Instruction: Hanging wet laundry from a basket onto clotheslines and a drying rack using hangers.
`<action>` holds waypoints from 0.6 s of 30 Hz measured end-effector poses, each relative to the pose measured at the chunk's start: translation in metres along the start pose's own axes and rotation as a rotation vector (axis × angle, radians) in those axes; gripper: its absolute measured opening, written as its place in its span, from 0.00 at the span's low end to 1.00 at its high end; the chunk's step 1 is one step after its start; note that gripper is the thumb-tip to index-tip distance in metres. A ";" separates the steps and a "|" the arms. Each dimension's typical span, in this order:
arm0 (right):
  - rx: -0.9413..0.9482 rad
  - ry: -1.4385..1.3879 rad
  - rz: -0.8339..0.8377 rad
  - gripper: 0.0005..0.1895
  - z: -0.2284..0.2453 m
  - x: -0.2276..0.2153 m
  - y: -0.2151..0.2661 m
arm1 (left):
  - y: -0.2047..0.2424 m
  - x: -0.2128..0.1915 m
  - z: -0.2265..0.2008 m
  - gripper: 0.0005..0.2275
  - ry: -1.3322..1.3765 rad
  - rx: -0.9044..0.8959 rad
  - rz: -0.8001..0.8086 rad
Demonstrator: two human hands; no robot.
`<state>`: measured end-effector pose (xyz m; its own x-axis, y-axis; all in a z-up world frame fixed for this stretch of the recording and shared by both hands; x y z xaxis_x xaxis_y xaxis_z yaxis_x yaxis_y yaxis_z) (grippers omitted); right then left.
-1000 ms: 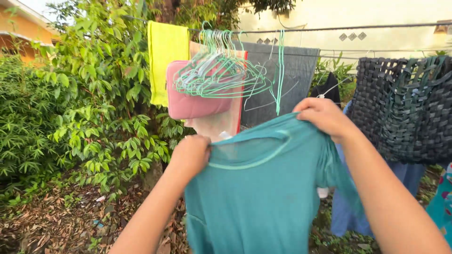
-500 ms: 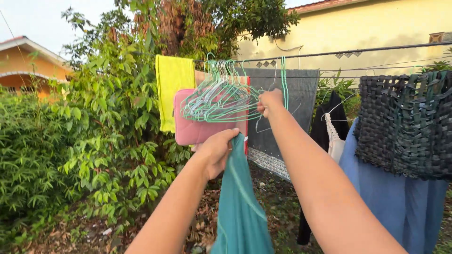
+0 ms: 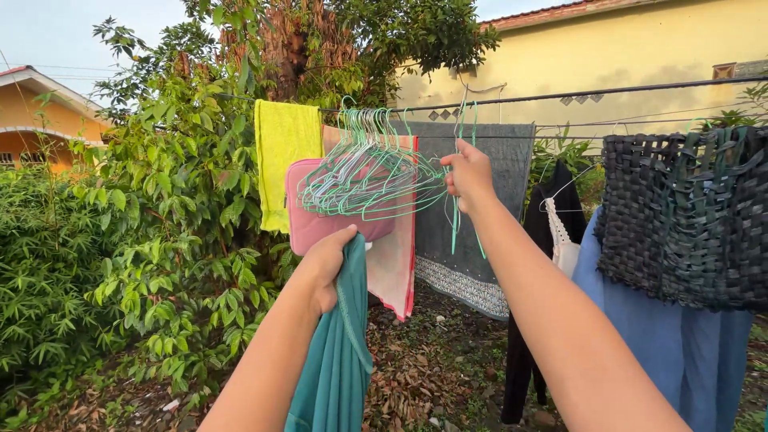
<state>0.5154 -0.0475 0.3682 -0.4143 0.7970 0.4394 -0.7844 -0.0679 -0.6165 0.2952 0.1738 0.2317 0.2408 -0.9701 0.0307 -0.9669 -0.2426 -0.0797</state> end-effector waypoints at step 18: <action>0.232 0.031 0.076 0.44 -0.037 -0.025 0.253 | 0.025 0.048 0.031 0.06 -0.063 0.245 0.162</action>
<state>0.3443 -0.0624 0.1767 -0.4645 0.8024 0.3747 -0.8380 -0.2614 -0.4790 0.2850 0.1211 0.2004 0.0974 -0.9933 -0.0628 -0.9456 -0.0727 -0.3170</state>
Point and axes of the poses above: each hand's wrist, its own y-axis away from the middle knuckle, its own x-axis out of the palm, z = x × y, the point moved 10 cm from there along -y, towards the middle knuckle, and after that the axes turned 13 degrees about -y, right-handed, at the moved point
